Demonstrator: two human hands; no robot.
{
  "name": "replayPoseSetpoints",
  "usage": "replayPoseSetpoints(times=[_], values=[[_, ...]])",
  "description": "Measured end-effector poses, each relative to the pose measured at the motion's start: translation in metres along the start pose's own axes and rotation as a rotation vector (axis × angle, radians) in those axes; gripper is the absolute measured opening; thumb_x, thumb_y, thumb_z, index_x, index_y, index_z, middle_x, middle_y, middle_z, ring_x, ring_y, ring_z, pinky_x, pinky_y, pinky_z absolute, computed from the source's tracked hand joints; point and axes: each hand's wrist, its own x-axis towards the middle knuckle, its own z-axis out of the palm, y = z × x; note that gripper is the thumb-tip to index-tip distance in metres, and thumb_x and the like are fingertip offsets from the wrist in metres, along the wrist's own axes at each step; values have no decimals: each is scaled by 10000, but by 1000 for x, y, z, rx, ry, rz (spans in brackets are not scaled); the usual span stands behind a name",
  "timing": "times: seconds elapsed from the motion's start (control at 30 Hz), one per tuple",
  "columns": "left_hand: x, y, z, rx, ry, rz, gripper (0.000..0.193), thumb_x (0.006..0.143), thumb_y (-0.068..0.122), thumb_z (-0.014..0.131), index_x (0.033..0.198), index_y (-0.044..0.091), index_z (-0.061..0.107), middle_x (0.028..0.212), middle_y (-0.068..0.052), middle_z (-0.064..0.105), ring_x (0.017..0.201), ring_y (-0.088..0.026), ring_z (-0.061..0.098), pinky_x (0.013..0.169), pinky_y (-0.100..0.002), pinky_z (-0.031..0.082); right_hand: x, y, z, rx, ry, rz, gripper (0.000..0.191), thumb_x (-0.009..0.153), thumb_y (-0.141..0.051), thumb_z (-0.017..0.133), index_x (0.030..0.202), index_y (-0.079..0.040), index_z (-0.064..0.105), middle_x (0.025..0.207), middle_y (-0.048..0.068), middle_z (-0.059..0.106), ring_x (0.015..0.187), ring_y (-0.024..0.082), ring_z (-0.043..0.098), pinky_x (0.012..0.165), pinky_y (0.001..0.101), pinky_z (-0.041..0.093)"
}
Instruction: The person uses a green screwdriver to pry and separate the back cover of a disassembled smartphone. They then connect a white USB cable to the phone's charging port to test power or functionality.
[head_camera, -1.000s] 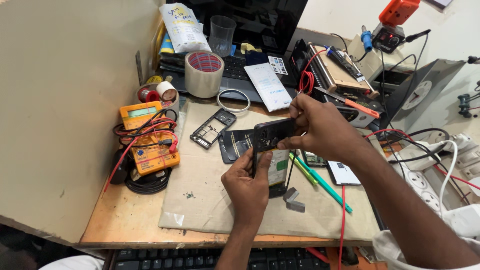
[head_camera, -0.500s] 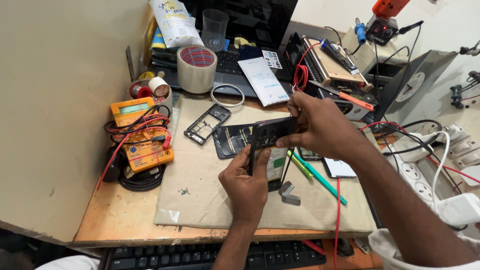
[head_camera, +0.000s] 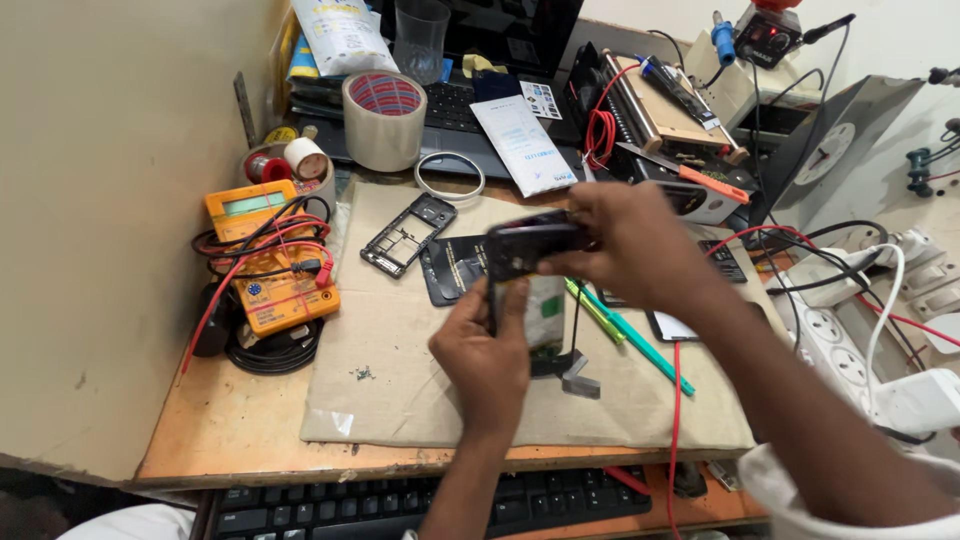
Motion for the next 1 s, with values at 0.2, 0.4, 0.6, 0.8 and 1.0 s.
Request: replayPoseSetpoints(times=[0.2, 0.4, 0.6, 0.8, 1.0], values=[[9, -1, -1, -180, -28, 77, 216, 977, 128, 732, 1083, -59, 723, 865, -78, 726, 708, -61, 616, 585, -200, 481, 7, 1, -2, 57, -37, 199, 544, 717, -185, 948, 911, -17, 468, 749, 192, 669, 673, 239, 613, 597, 380, 520], [17, -2, -1, -601, -81, -80, 199, 983, 125, 689, 1085, -46, 693, 963, -92, 758, 805, -91, 679, 708, -231, 551, -6, 1, -10, 661, -78, 273, 480, 760, -167, 833, 1136, -64, 553, 962, 99, 820, 902, 159, 791, 765, 325, 646], [13, 14, 14, -653, -155, -164, 226, 996, 129, 701, 1120, -57, 669, 1022, -118, 743, 874, -137, 682, 787, -282, 569, -40, -10, 22, 496, 130, 375, 374, 828, -164, 782, 1160, -16, 699, 880, 103, 825, 761, 135, 774, 685, 309, 625], [16, 56, -4, 289, 31, 443, 733, 737, 117, 832, 1395, 34, 519, 1281, -124, 613, 1139, -237, 611, 920, -392, 517, -55, -22, 11, 220, 192, 316, 315, 806, -131, 788, 1114, -67, 774, 780, 113, 801, 624, 167, 727, 591, 333, 566], [13, 80, -35, 489, -140, 549, 321, 779, 36, 842, 1064, 50, 694, 1057, -94, 746, 958, -260, 750, 826, -374, 575, -58, -38, 2, 47, 69, 117, 340, 770, -140, 798, 1098, -64, 751, 887, 147, 763, 769, 297, 738, 704, 382, 568]])
